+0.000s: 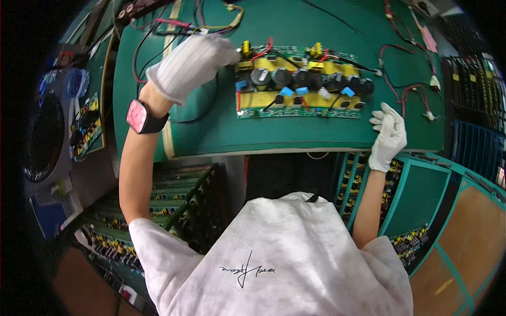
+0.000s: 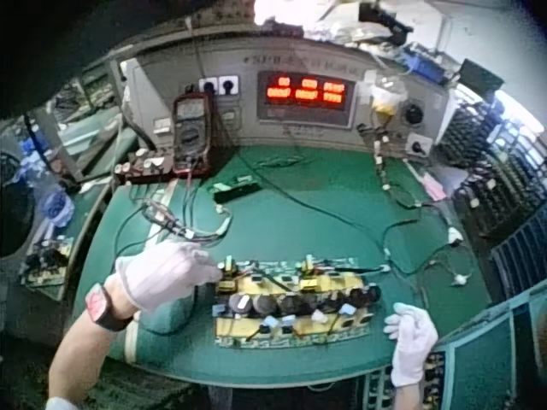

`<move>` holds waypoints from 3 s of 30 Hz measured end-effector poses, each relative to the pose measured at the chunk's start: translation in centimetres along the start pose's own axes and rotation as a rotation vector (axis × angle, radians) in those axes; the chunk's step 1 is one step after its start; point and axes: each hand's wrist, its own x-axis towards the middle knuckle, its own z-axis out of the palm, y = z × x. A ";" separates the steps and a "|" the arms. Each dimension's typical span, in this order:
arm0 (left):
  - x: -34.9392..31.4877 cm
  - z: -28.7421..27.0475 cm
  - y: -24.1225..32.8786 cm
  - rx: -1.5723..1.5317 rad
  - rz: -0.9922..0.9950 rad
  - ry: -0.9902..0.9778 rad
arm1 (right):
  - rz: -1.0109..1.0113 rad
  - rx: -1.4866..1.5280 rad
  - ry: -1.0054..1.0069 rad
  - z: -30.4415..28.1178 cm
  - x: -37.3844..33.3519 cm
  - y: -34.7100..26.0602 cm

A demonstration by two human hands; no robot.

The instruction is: The user is testing a printed circuit board using a multimeter.

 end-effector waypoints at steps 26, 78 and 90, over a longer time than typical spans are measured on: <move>8.1 0.8 -1.1 -0.582 -0.434 -0.112 | -0.698 -0.932 -0.449 1.1 13.8 -2.5; 8.1 1.6 4.8 -1.180 -0.303 0.259 | -0.134 0.113 0.281 -12.7 13.4 -4.3; 8.8 1.6 5.2 -1.439 -0.555 0.301 | -0.414 0.829 -0.434 1.8 18.3 -13.8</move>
